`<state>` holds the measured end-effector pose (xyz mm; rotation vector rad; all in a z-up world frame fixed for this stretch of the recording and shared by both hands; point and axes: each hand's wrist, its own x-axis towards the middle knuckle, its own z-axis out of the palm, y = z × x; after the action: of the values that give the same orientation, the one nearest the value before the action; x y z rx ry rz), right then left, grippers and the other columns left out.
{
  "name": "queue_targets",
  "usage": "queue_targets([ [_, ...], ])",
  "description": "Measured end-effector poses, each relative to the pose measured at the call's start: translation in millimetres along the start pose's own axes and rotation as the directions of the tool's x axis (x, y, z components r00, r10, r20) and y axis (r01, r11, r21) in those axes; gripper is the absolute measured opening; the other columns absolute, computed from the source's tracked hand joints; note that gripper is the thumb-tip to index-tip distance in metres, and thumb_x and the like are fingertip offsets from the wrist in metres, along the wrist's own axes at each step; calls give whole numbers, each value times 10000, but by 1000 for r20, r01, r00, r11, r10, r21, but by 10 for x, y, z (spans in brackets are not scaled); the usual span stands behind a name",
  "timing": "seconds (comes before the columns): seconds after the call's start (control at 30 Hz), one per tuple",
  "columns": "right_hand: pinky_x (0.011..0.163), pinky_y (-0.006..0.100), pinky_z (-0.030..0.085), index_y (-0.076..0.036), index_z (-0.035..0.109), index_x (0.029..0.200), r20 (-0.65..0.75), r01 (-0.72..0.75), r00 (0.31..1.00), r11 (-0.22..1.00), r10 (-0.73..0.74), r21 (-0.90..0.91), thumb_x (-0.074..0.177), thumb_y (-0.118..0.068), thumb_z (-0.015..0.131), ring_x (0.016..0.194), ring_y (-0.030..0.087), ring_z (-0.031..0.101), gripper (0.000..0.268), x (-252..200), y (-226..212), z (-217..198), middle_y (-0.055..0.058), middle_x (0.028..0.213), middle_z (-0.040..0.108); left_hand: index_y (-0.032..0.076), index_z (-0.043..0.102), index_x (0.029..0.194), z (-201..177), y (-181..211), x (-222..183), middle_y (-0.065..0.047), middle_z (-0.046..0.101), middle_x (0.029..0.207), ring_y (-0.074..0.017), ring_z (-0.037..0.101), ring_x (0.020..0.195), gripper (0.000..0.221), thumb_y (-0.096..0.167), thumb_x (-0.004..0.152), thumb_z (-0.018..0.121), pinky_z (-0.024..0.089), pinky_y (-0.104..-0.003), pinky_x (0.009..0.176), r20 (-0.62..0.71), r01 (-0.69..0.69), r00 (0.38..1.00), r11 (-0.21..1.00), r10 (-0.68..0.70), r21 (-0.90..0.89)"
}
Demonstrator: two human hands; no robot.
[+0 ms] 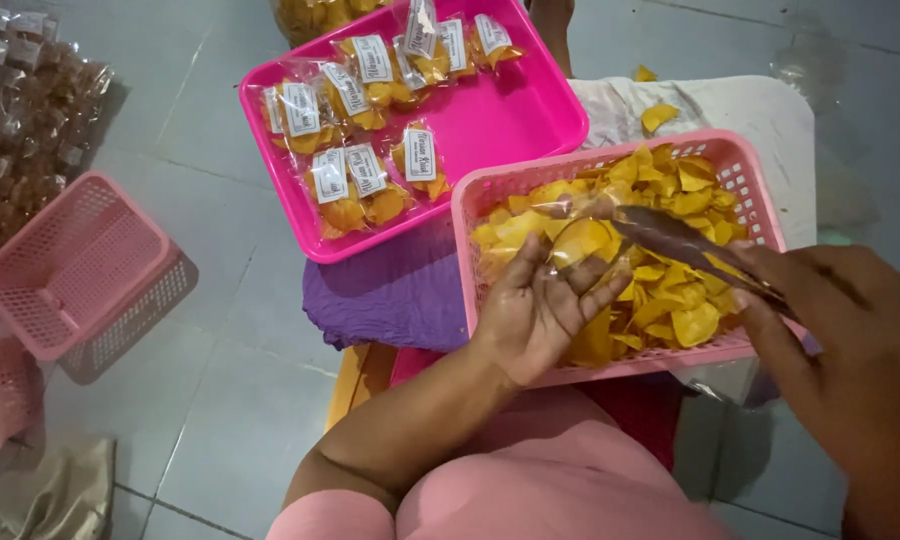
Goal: Packing fried chips into small plastic bags using tongs and applying labels.
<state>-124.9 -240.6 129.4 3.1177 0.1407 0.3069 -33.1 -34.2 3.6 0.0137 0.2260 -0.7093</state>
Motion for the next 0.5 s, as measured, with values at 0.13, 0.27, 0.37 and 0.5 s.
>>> queue_targets([
  [0.13,736,383,664,-230,653,1421,170,16,985,989,9,-147,919,-368,661,1102,243,728,521,14,-55,46,89,1247,719,64,566,1330,94,-63,-14,-91,750,915,-203,743,974,404,408,1127,498,458,-536,1150,-36,-9,999,993,13,115],
  [0.27,733,358,656,-230,657,1456,131,11,991,984,13,-179,933,-379,669,1075,241,740,544,-13,-18,26,97,1251,728,121,553,1347,88,-21,-16,-178,622,1367,-273,633,1258,386,428,1138,450,481,-528,1133,-84,15,996,989,-3,145],
  [0.37,889,478,554,40,765,1476,-140,-90,985,990,106,113,1104,-43,731,1064,382,672,383,-92,118,123,306,1316,652,169,567,1354,155,74,-53,-189,666,1308,-369,608,1295,341,357,1071,589,468,-570,1134,-59,-68,995,992,75,111],
  [0.5,756,483,553,-71,700,1441,60,-204,978,973,199,104,1033,-163,661,1006,362,655,420,131,80,500,226,1237,667,221,488,1471,236,102,-100,-91,441,1635,-375,459,1455,391,399,1131,415,436,-483,1159,95,-108,991,972,90,209],
])
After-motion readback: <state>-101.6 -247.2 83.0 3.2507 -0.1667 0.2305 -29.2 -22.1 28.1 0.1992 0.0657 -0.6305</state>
